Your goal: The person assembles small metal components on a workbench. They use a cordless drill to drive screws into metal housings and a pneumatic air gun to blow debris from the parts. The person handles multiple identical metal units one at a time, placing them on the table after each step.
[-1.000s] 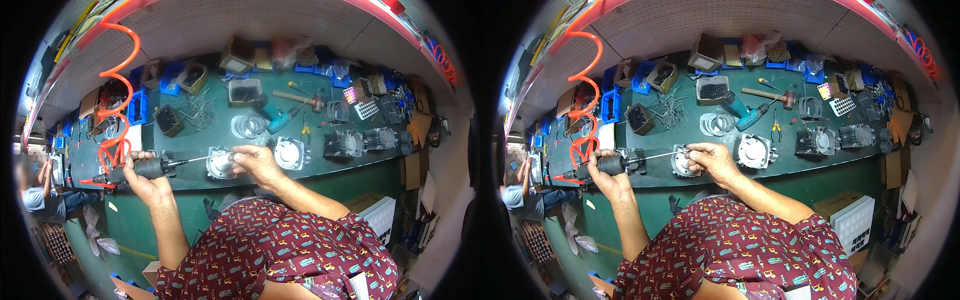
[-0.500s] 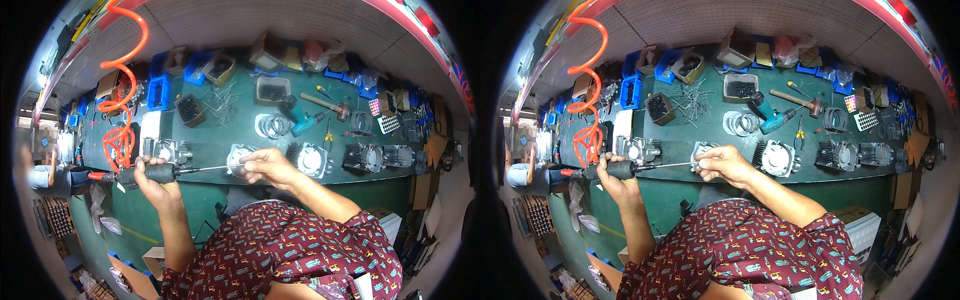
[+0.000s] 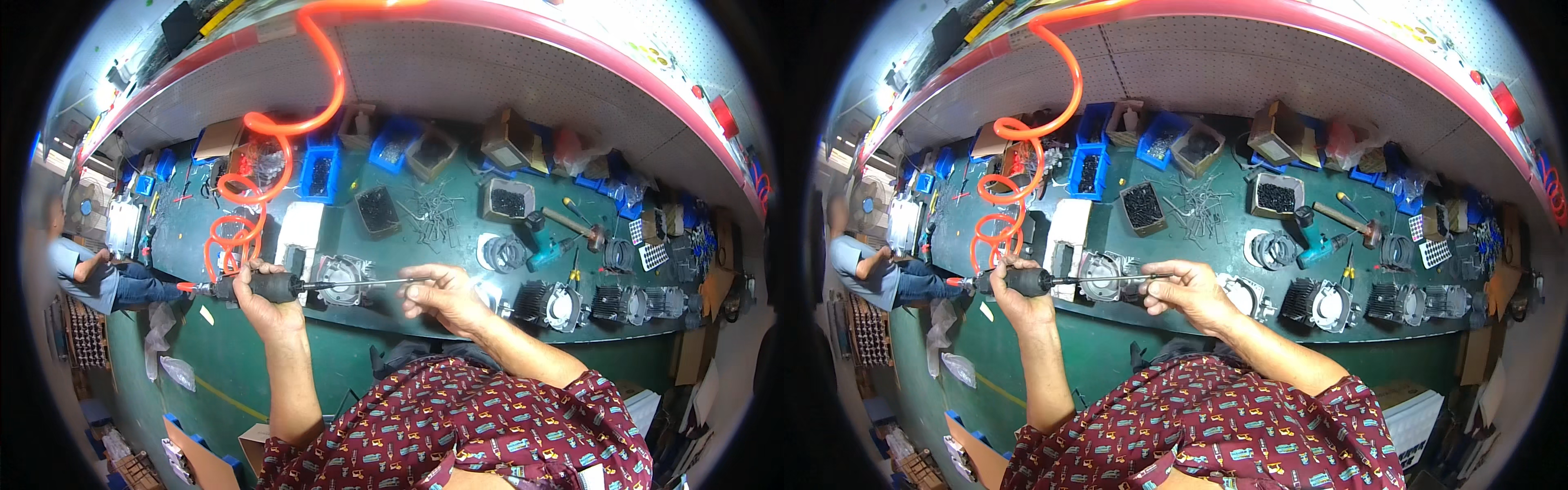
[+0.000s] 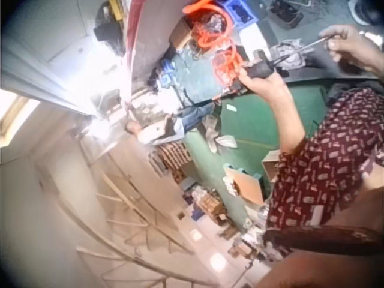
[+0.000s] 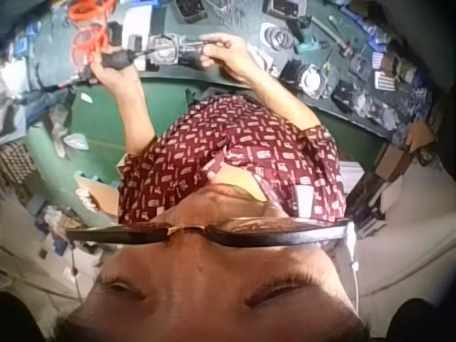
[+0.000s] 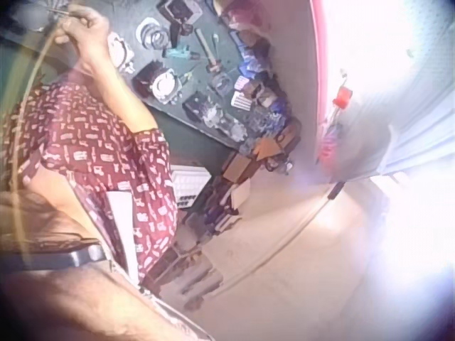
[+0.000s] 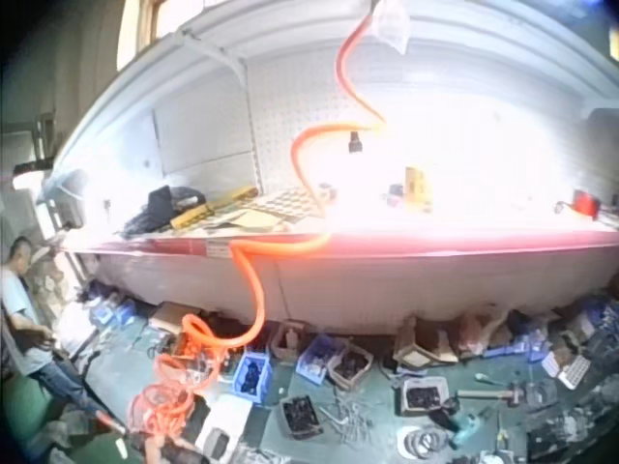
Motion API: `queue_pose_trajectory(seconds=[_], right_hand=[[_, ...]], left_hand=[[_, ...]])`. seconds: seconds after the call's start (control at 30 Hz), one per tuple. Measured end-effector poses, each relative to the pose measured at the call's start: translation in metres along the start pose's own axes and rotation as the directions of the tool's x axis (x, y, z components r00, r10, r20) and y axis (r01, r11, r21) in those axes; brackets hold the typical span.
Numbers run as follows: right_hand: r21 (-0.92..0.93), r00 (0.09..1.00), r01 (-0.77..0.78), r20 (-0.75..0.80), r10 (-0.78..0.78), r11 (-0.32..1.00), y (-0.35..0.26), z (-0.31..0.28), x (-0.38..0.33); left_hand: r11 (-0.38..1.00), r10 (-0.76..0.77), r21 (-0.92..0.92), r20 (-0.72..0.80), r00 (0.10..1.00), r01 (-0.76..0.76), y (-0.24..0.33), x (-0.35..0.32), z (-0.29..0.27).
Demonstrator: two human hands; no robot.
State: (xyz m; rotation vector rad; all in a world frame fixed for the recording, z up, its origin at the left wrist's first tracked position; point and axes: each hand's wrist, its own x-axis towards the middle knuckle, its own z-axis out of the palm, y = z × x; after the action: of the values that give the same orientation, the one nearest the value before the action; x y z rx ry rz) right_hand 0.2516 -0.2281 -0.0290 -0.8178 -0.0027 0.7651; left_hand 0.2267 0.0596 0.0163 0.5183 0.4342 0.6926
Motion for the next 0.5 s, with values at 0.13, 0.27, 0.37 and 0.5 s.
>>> queue_pose_trajectory(seconds=[0.13,0.27,0.37,0.5], right_hand=[[-0.156,0.985,-0.094,0.129,0.114,0.983,0.005,0.012,0.007],[-0.701,0.976,0.042,0.181,0.120,0.712,0.025,0.000,0.009],[-0.912,0.992,0.102,0.063,-0.110,0.397,0.016,-0.032,0.033],[-0.998,0.966,0.053,0.060,-0.251,-0.035,0.015,-0.141,0.105]], left_hand=[[0.997,0.032,0.064,0.002,0.999,-0.032,0.014,-0.003,0.001],[0.997,0.003,0.076,0.099,0.995,-0.011,0.032,0.000,-0.012],[0.986,0.066,0.145,0.131,0.989,-0.085,0.037,0.006,-0.018],[0.990,0.046,0.130,0.129,0.991,-0.063,0.035,0.018,-0.013]])
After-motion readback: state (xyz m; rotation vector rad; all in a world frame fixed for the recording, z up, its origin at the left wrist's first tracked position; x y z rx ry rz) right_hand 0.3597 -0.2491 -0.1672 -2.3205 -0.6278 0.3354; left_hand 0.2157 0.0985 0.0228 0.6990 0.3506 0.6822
